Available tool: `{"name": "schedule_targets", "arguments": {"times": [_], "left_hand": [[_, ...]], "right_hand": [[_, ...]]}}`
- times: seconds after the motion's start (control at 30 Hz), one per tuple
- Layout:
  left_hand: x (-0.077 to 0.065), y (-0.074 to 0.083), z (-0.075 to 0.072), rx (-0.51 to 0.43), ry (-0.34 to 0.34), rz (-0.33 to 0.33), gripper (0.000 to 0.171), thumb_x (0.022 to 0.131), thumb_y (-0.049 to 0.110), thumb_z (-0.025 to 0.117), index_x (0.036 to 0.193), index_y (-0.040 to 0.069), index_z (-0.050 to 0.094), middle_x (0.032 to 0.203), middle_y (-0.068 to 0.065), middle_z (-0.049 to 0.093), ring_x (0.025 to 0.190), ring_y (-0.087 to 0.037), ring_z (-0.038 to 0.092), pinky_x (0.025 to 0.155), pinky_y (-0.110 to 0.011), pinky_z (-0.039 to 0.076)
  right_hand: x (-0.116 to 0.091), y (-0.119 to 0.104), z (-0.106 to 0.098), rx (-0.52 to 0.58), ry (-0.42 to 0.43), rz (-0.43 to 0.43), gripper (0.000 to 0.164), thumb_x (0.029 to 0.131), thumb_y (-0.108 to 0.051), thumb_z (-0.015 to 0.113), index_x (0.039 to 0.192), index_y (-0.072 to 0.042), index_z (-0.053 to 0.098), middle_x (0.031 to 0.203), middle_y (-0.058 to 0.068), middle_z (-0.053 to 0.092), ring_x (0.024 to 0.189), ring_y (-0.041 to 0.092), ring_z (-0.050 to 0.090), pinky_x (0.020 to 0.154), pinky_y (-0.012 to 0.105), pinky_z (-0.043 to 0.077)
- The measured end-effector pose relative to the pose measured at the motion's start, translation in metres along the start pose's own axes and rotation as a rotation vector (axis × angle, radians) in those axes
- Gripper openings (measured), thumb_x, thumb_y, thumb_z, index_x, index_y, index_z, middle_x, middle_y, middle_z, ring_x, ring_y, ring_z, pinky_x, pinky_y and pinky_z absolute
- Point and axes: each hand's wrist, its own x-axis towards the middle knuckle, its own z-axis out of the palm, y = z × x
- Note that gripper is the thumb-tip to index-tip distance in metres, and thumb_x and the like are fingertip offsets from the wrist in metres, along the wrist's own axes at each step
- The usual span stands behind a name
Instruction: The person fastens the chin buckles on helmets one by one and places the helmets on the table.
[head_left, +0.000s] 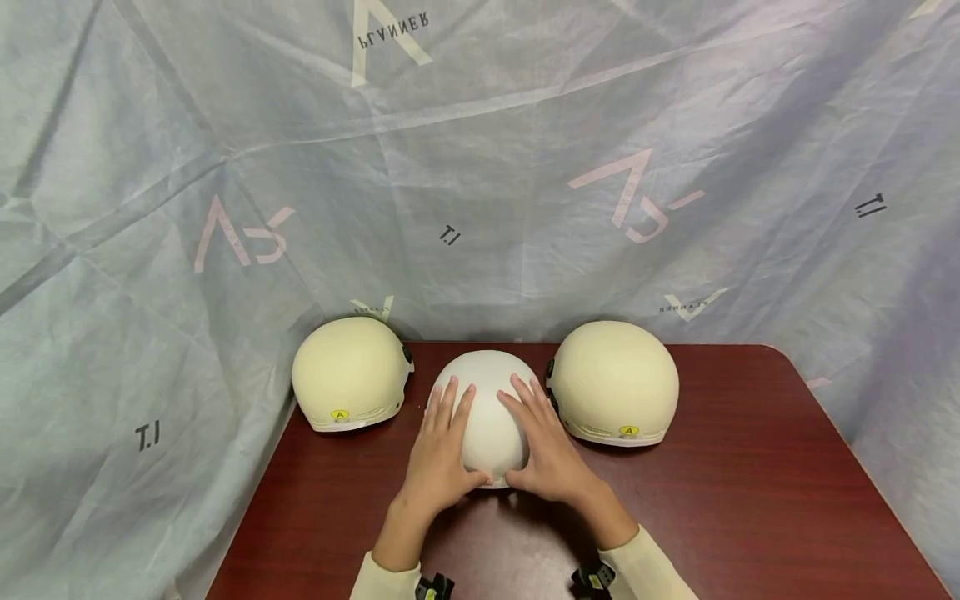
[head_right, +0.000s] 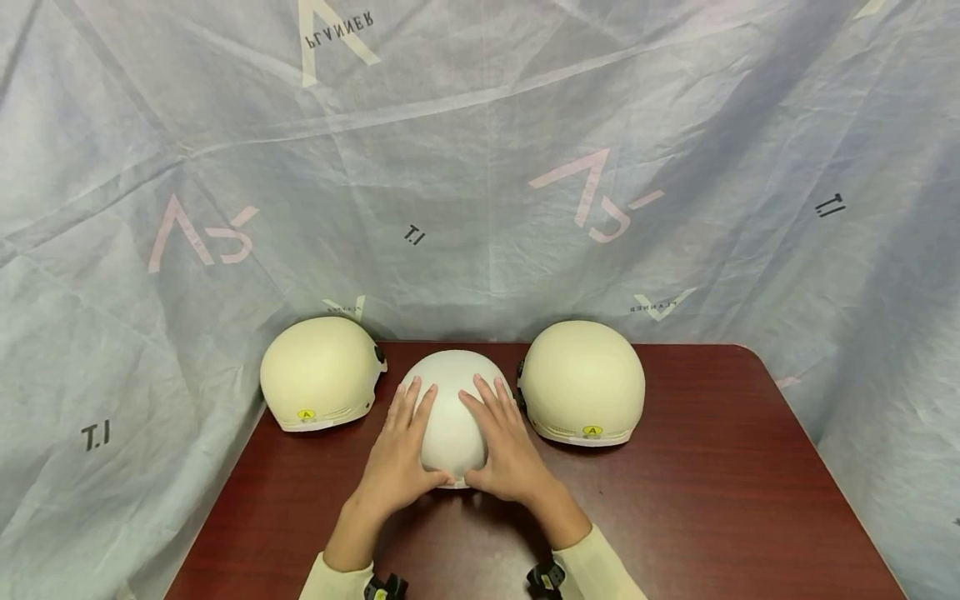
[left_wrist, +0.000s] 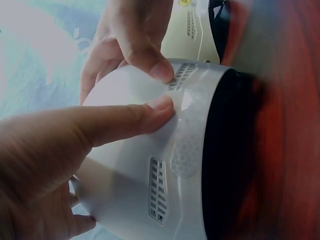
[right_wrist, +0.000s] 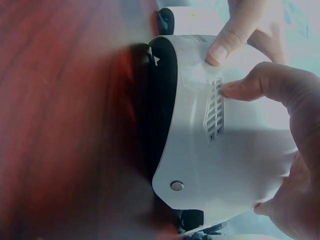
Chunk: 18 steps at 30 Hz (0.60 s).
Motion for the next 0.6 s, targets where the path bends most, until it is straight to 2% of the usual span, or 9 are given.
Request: {"name": "schedule_targets", "arguments": {"times": [0.3, 0.6], "left_hand": [[0.021, -0.011, 0.003, 0.013, 0.007, -0.006, 0.143, 0.057, 0.042, 0.106, 0.17, 0.019, 0.023, 0.178, -0.015, 0.019, 0.163, -0.046, 0.019, 0.122, -0.066, 0.039], [0.042, -0.017, 0.009, -0.027, 0.001, -0.032, 0.143, 0.058, 0.038, 0.107, 0.17, 0.022, 0.02, 0.179, -0.012, 0.015, 0.164, -0.045, 0.016, 0.122, -0.067, 0.038]], "right_hand": [[0.023, 0.005, 0.0, -0.081, -0.012, 0.046, 0.117, 0.066, -0.024, 0.091, 0.167, -0.028, 0.031, 0.18, -0.001, 0.012, 0.166, 0.045, 0.005, 0.121, 0.078, 0.028], [0.044, 0.016, 0.003, -0.071, 0.001, 0.073, 0.116, 0.066, -0.021, 0.088, 0.167, -0.024, 0.031, 0.18, 0.004, 0.012, 0.165, 0.048, 0.005, 0.125, 0.073, 0.025]]}}
